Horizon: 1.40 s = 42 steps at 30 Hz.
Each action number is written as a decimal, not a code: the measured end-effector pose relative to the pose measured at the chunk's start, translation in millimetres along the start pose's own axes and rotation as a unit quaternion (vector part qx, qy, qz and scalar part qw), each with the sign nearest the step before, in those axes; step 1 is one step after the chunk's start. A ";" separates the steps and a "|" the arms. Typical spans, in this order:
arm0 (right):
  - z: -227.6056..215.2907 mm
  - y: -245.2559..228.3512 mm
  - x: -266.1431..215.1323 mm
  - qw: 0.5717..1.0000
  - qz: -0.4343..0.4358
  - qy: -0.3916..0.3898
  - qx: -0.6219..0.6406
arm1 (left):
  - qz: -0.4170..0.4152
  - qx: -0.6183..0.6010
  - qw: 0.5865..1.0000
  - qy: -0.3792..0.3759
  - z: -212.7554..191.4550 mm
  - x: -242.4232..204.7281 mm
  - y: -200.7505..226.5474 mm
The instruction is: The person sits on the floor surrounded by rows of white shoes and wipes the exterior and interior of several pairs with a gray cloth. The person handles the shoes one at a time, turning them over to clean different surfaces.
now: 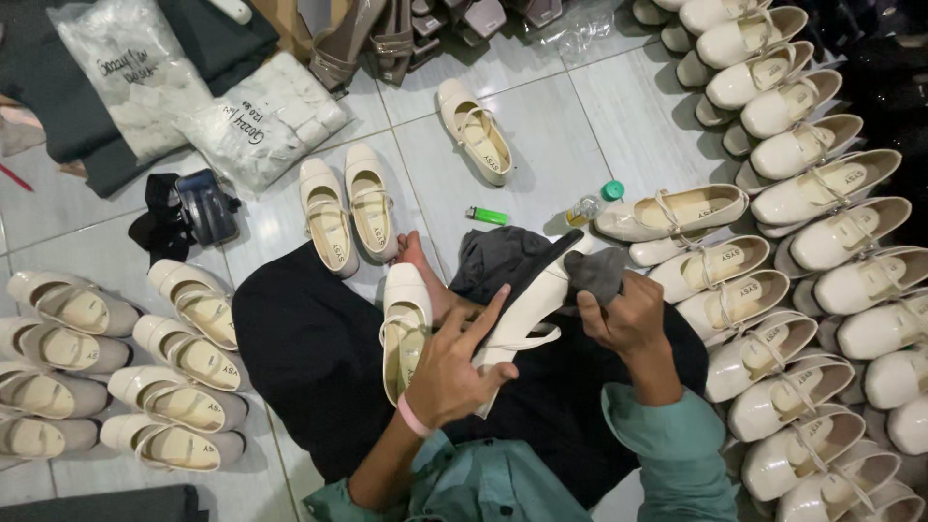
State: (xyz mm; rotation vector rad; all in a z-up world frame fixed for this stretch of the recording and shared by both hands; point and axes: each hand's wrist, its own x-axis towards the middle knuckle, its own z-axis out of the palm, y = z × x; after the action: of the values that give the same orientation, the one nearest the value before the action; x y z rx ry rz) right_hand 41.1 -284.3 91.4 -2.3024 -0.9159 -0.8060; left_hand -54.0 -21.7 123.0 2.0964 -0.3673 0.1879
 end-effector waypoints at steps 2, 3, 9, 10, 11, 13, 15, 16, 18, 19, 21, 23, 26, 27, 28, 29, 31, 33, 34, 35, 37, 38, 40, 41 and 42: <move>7.0 -1.3 -5.8 0.999 0.017 0.019 0.047 | -0.003 -0.043 0.999 -0.029 -1.7 4.4 -7.9; 10.6 -2.3 -8.7 0.998 0.025 0.037 0.050 | -0.004 -0.064 0.997 -0.044 -1.3 7.0 -12.9; 31.9 -15.4 -20.8 0.993 -0.004 0.118 0.020 | 0.024 -0.255 0.965 -0.065 24.8 -2.9 -50.3; 30.5 -15.2 -22.5 0.994 -0.005 0.108 0.015 | -0.010 -0.284 0.956 -0.068 31.5 -7.5 -57.0; 29.2 -15.1 -24.2 0.995 -0.006 0.098 0.009 | -0.044 -0.313 0.946 -0.072 37.7 -12.0 -64.0; 20.8 -9.7 -27.3 0.995 -0.083 0.045 0.021 | -0.077 -0.347 0.931 -0.079 44.3 -17.7 -80.2; 14.9 1.8 -29.5 0.996 -0.087 0.018 0.011 | -0.082 -0.364 0.923 -0.090 49.3 -26.7 -94.8; 11.2 8.9 -30.9 0.998 -0.052 0.017 -0.007 | -0.091 -0.371 0.919 -0.095 53.2 -30.9 -100.7; 10.1 12.4 -34.7 0.999 -0.022 0.017 -0.024 | -0.106 -0.385 0.911 -0.101 60.6 -36.4 -110.3; 10.9 13.2 -34.9 0.999 -0.025 0.018 -0.024 | -0.121 -0.425 0.891 -0.108 64.2 -38.0 -113.6; 17.3 8.8 -32.3 0.997 -0.073 0.002 0.006 | -0.150 -0.497 0.847 -0.119 65.9 -40.1 -118.7; 22.6 0.4 -28.6 0.985 -0.162 -0.031 0.059 | -0.131 -0.501 0.848 -0.113 65.4 -39.1 -122.8; 14.8 -7.0 -28.6 0.988 -0.153 0.007 0.026 | -0.135 -0.506 0.846 -0.105 67.7 -44.5 -123.6; 10.5 -7.9 -28.4 0.987 -0.152 0.012 0.048 | -0.140 -0.506 0.845 -0.102 68.4 -46.5 -123.3; 6.4 -5.1 -24.7 0.985 -0.155 0.017 0.072 | -0.153 -0.504 0.844 -0.100 69.1 -47.4 -122.3; 3.2 -3.6 -20.9 0.983 -0.158 0.021 0.095 | -0.166 -0.501 0.844 -0.097 69.1 -48.6 -121.2; 1.3 -1.5 -11.8 0.991 -0.119 0.056 0.034 | -0.168 -0.493 0.848 -0.096 67.8 -47.5 -121.8; 0.0 -3.2 -6.0 0.996 -0.067 0.057 0.006 | -0.155 -0.485 0.855 -0.100 67.2 -48.4 -122.2; -0.2 -4.9 -3.5 0.998 -0.036 0.043 0.008 | -0.154 -0.485 0.855 -0.101 67.3 -48.7 -122.7; -0.6 -6.2 -1.0 1.000 -0.005 0.029 0.010 | -0.153 -0.484 0.855 -0.102 67.6 -48.5 -123.1; -1.6 -8.9 4.3 0.997 -0.072 0.015 0.008 | -0.157 -0.488 0.853 -0.096 68.3 -49.6 -121.0; -1.2 -10.2 7.7 0.994 -0.104 0.011 0.005 | -0.159 -0.492 0.851 -0.092 66.6 -48.2 -121.0; -3.1 -11.1 13.3 0.997 -0.050 -0.001 -0.059 | -0.167 -0.484 0.854 -0.088 64.4 -46.4 -118.0; -4.5 -11.8 15.2 0.996 -0.022 -0.008 -0.090 | -0.172 -0.474 0.859 -0.087 63.8 -46.1 -115.2; -6.4 -13.5 16.3 0.996 -0.031 -0.012 -0.081 | -0.179 -0.464 0.864 -0.084 63.9 -46.2 -111.1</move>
State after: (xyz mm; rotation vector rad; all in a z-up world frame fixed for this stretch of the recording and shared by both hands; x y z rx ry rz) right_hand 38.7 -273.2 110.3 -2.4370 -0.9678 -0.9113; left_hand -61.3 -13.1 -12.7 1.1779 -0.1127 -0.3447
